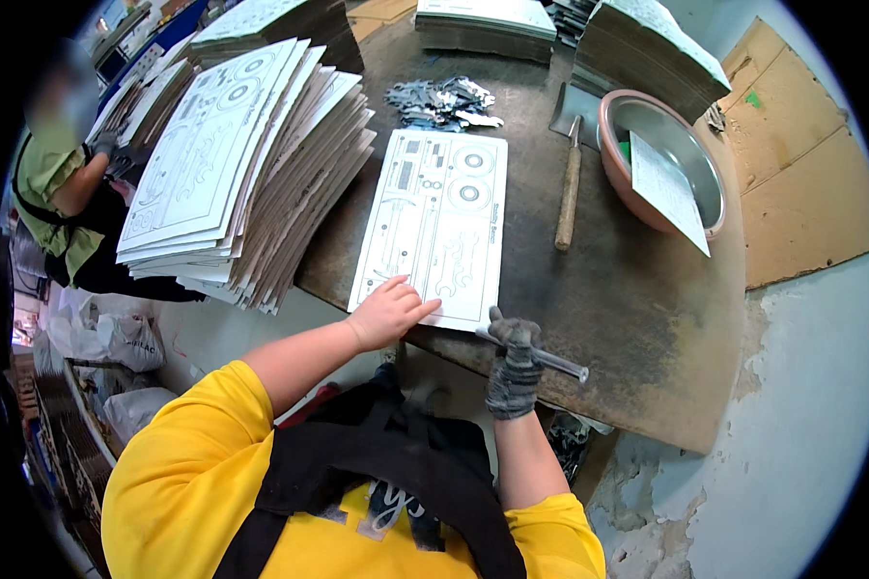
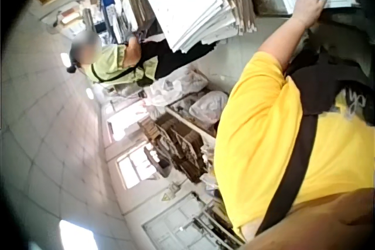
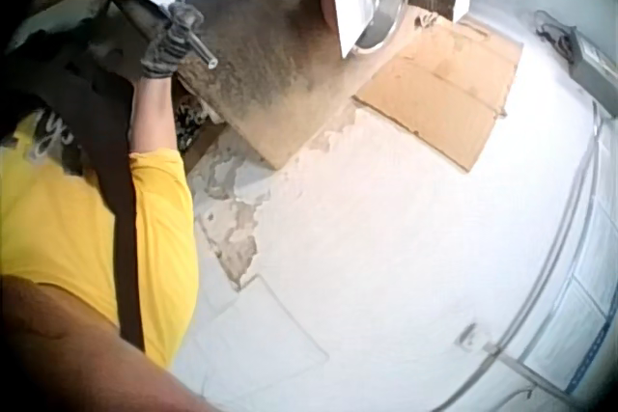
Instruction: The person uses a handheld punch tool to cut out shapes from stacked printed cardboard sheets. They repeatedly position the tool, press down to punch out pieces, and move the finished sheets to a separate pile.
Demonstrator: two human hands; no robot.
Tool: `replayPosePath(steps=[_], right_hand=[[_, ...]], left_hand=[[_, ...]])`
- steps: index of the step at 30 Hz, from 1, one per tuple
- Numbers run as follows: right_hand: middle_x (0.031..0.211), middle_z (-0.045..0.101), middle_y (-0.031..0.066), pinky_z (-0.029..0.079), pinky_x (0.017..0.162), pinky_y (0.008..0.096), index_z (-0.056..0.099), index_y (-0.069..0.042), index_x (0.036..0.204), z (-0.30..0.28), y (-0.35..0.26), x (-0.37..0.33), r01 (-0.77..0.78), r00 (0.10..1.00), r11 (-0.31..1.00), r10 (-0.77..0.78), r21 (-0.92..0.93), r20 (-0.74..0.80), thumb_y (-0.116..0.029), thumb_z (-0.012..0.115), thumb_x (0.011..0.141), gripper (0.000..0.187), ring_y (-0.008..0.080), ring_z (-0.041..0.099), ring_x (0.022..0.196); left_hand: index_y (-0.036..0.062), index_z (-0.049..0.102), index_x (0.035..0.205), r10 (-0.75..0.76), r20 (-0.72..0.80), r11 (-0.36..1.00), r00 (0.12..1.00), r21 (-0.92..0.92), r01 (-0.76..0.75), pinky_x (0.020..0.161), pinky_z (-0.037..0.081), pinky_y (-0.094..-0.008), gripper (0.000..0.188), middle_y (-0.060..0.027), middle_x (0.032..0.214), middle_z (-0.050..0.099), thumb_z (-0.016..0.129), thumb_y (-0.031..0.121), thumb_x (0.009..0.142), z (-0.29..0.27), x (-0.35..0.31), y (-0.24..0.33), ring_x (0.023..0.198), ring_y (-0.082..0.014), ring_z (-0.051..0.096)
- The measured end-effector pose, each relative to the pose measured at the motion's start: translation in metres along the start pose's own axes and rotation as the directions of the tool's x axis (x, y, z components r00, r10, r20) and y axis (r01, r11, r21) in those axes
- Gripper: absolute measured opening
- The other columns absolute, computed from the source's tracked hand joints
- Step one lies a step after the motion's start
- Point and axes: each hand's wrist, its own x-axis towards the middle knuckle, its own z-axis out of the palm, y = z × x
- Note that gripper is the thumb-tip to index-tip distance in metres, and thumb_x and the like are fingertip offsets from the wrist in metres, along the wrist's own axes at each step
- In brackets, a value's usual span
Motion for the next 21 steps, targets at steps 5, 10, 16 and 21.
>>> replayPosePath(steps=[5,10,16,21], right_hand=[[0.064,0.049,0.0021,0.033,0.098,0.0486,0.047,-0.009,0.067,-0.018,-0.038,-0.017,0.041,0.995,0.999,-0.042,-0.019,-0.092,-0.026,0.056,0.084,0.026,0.0152,0.048,0.064],[0.066,0.051,0.0035,0.035,0.095,0.0482,0.048,-0.009,0.064,-0.043,-0.041,-0.01,0.076,0.997,0.996,-0.075,0.041,-0.035,-0.031,0.061,0.081,0.031,0.0162,0.049,0.065],[0.065,0.05,0.0037,0.035,0.095,0.0481,0.047,-0.009,0.067,-0.024,-0.026,-0.002,0.011,0.998,0.997,-0.016,0.079,0.059,-0.028,0.061,0.082,0.027,0.0169,0.049,0.066],[0.065,0.048,0.0024,0.035,0.095,0.0499,0.046,-0.01,0.069,-0.008,0.004,0.017,-0.098,0.991,0.985,0.083,0.141,0.108,-0.025,0.06,0.081,0.024,0.0158,0.047,0.065]], left_hand=[[0.0085,0.052,0.112,-0.119,-0.049,0.989,0.992,0.084,0.123,0.095,0.034,-0.0427,0.038,-0.0078,0.078,0.051,0.05,0.008,0.075,-0.066,0.024,0.025,0.083,-0.024,0.053],[0.0105,0.057,0.108,-0.291,-0.417,0.948,0.861,-0.003,0.319,0.08,0.046,-0.0299,0.043,-0.0076,0.084,0.052,0.051,-0.004,0.068,-0.208,0.029,0.029,0.08,-0.0246,0.054],[0.007,0.057,0.108,-0.291,-0.623,0.837,0.726,0.202,0.509,0.082,0.046,-0.0343,0.047,-0.0117,0.108,0.058,0.046,-0.012,0.067,-0.286,-0.041,-0.009,0.099,-0.0275,0.056],[0.004,0.059,0.104,-0.722,-0.232,0.659,0.652,0.055,0.75,0.095,0.038,-0.0338,0.038,-0.0141,0.115,0.055,0.043,-0.008,0.071,-0.279,-0.135,-0.067,0.107,-0.0298,0.052]])
